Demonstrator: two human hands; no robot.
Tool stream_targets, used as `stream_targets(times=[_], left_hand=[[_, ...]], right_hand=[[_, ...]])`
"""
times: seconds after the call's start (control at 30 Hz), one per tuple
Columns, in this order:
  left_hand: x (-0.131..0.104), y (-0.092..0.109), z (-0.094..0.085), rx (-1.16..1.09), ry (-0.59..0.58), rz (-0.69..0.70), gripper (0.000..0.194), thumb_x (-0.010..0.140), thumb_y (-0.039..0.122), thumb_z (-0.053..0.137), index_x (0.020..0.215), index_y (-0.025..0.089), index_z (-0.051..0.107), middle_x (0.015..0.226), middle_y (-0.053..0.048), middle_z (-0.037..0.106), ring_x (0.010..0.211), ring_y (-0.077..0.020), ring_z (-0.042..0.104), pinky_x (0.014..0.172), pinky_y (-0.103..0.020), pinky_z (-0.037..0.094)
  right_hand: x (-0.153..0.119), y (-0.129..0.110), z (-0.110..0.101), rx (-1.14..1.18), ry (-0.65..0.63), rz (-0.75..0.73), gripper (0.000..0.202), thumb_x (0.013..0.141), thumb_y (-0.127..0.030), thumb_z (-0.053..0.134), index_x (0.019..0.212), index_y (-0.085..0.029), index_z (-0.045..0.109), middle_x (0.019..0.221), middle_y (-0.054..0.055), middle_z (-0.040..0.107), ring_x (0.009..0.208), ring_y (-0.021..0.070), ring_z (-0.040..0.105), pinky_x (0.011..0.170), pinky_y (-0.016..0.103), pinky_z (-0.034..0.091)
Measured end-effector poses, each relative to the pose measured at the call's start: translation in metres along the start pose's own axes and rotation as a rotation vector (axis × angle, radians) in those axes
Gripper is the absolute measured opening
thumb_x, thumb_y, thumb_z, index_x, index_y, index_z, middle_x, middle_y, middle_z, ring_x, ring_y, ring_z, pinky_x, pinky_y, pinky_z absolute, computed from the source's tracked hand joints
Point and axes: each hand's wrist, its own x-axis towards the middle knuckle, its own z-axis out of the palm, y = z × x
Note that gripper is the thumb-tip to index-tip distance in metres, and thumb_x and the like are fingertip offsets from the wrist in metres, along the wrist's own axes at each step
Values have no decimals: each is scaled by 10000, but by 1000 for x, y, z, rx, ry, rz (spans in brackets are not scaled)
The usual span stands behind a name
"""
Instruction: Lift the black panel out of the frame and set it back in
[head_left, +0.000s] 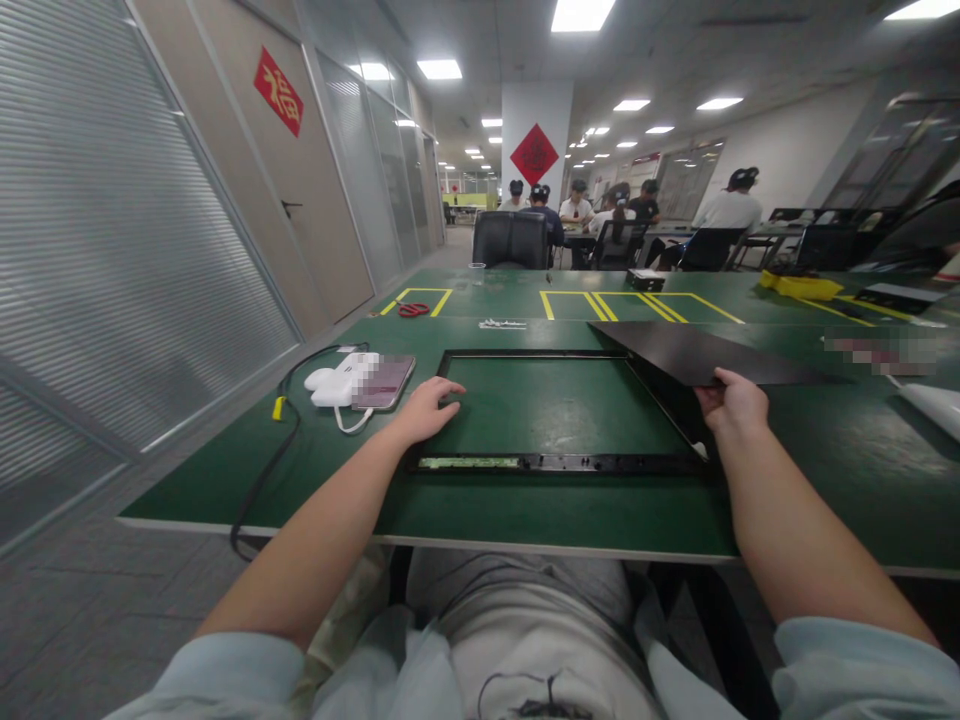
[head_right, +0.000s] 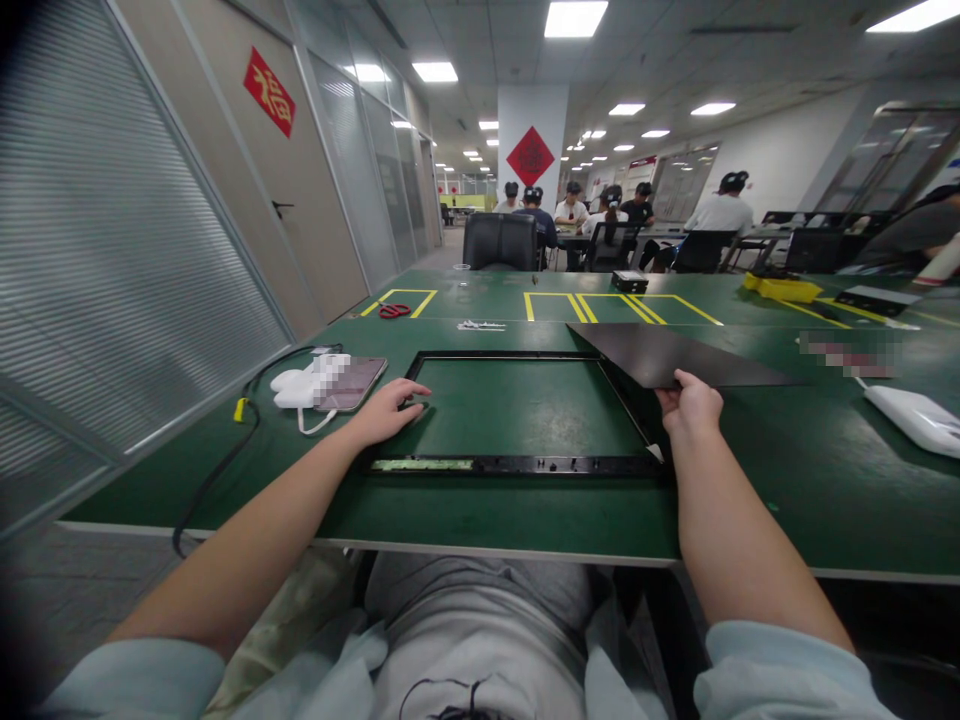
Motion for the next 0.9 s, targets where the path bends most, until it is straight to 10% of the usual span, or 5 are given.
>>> stream_targets(times=[0.47, 0.7, 0.9], left_hand=[[11, -1, -6, -854, 330, -362, 459, 745, 420, 730, 1135, 188, 659, 1224, -134, 731, 1191, -275, 677, 1050, -423, 508], [5, 9, -29, -1223, 139, -452, 450, 893, 516, 551, 1082, 142, 715, 1014, -152, 783, 978, -288, 753, 849, -422, 609], [6, 8, -34, -1111, 184, -367, 484, 674, 219, 665, 1143, 138, 753, 995, -77, 801, 852, -239, 739, 719, -326, 593]], right_hand=[[-33, -15, 2, 215, -325, 58, 352, 574, -86, 542, 906, -157, 634, 806, 33, 664, 719, 187, 650, 677, 343, 621], [-37, -18, 1, 122, -449, 210, 377, 602, -122, 550, 954, -166, 677, 794, 58, 718, 789, 254, 711, 784, 446, 615], [-34, -10, 1, -154, -456, 300, 279, 675, -61, 593, 932, -133, 672, 712, 68, 716, 656, 237, 696, 665, 392, 610]])
